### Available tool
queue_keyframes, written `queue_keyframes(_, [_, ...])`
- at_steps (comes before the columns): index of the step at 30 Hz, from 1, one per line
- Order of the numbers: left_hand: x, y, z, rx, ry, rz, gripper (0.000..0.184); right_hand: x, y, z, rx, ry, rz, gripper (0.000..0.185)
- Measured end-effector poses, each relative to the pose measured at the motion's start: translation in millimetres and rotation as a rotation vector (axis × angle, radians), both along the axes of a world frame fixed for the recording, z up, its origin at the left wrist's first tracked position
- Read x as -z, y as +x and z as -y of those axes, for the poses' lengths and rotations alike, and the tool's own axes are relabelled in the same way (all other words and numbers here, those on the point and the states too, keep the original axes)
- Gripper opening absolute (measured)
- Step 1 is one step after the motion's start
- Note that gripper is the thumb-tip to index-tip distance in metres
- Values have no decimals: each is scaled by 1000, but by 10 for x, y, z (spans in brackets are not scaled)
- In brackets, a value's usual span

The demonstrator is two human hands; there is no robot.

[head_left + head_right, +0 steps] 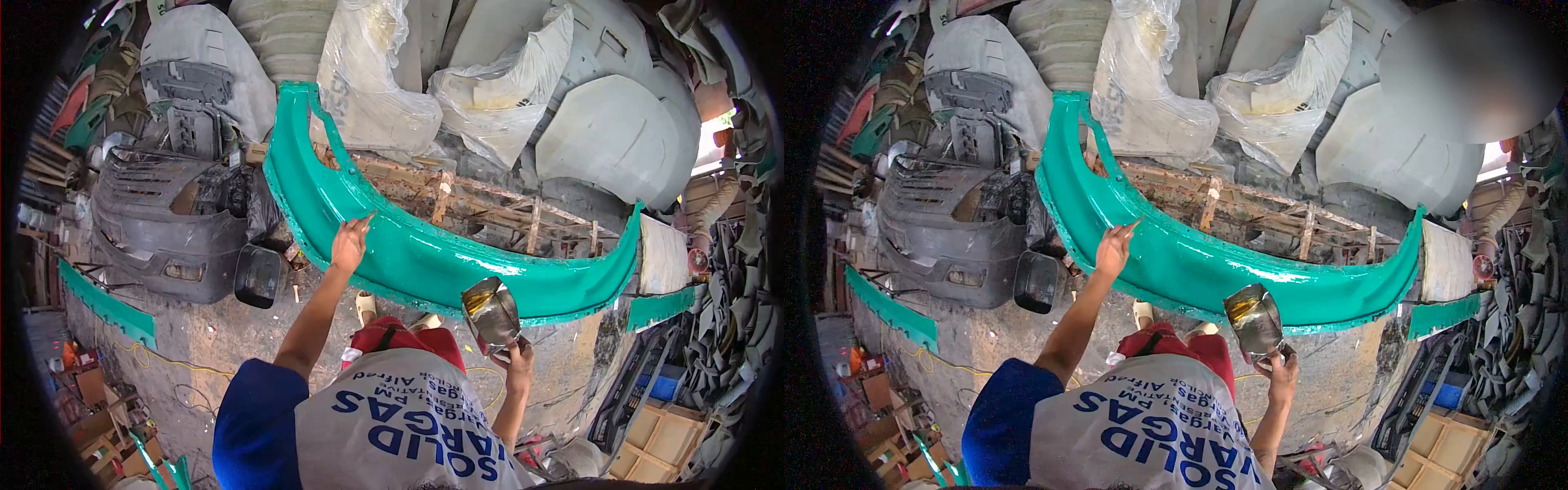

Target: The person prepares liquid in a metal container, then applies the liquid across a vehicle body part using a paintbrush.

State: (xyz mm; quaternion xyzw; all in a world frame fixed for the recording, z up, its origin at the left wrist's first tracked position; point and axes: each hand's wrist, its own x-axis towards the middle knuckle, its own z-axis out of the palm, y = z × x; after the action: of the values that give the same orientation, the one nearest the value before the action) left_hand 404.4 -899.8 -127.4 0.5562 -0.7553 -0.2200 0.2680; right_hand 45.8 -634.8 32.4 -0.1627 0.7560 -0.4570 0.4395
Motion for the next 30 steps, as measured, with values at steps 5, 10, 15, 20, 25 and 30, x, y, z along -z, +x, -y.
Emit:
queue_keyframes(5, [298,-208,-320,79,-110,145,41,-40,-195,44,-80,-19,-40,66])
queue_keyframes(10, [249,-107,-886,192,-9,175,41,155,-543,91,-125,-80,-18,61])
queue_keyframes(15, [-84,23,-579,478,136,77,31,244,-859,239,-198,-110,-2,58])
queue_keyframes(20, [-163,-29,196,506,244,-21,27,240,-1072,378,-255,-110,35,64])
queue_keyframes(25, [-36,-83,381,96,-84,40,30,183,-1211,359,-322,-121,47,65])
queue_keyframes(30, [243,-279,-349,110,65,399,35,378,-1392,199,-270,-139,135,59])
